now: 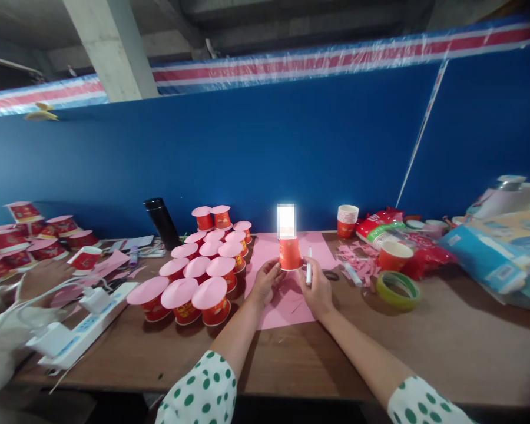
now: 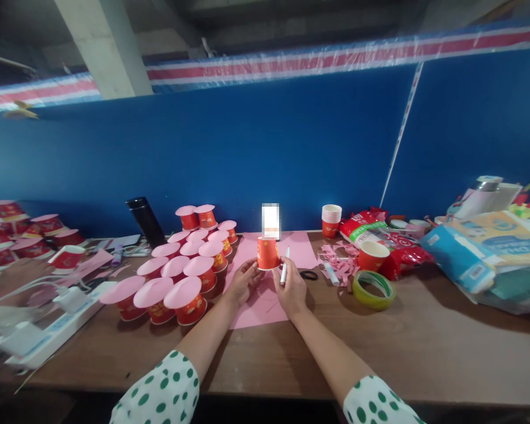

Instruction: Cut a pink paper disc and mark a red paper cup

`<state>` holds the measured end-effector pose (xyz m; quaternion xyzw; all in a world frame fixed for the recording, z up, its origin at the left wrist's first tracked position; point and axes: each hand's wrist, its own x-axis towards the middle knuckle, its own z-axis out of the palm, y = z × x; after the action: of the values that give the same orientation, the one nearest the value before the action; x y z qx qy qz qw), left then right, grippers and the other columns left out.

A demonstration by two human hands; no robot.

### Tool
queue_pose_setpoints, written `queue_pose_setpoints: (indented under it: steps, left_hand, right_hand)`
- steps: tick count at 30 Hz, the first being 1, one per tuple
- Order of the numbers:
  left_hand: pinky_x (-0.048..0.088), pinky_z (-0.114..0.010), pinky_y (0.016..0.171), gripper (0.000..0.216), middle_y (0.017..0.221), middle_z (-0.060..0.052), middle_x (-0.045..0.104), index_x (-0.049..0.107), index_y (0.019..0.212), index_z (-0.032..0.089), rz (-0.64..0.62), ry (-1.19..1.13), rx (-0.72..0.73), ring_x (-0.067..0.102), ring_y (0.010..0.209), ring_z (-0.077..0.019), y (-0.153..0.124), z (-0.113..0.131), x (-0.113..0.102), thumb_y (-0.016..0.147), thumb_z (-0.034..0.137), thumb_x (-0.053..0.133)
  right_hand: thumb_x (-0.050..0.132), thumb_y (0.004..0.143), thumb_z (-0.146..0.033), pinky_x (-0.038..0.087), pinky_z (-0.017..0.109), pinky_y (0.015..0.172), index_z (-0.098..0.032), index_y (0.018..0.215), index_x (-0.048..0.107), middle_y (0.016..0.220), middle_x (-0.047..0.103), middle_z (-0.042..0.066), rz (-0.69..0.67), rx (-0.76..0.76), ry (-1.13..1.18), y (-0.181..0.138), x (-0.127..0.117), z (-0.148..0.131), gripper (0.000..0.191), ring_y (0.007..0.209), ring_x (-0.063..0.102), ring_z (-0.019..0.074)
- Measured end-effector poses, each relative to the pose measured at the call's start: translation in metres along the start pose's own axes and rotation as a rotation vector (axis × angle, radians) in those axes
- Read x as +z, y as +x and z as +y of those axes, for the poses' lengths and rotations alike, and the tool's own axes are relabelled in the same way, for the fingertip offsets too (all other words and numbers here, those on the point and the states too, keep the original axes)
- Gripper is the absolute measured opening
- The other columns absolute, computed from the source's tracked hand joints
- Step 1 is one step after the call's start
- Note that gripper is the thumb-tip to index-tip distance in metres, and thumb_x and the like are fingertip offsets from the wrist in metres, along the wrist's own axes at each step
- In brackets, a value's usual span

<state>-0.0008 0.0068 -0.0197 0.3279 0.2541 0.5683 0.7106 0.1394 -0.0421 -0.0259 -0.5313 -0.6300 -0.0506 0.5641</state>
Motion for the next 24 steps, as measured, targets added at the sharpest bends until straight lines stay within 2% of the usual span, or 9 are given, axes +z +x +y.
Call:
queue_pose_setpoints:
  steps: [24]
  left_hand:
    - [0.049, -0.023, 0.067, 0.039, 0.076, -0.002, 0.068, 0.065, 0.089, 0.014, 0.019, 0.022, -0.009, 0.062, 0.065, -0.0097, 0.0009, -0.0018, -0.0019, 0.058, 0.029, 0.083]
  right_hand:
    - [0.046, 0.090, -0.034, 0.051, 0.036, 0.081, -0.016, 0.119, 0.050, 0.110, 0.064, 0.014, -0.019, -0.030, -0.041, -0.0002, -0.0005, 0.0001, 0.034, 0.098, 0.064, 0.0243]
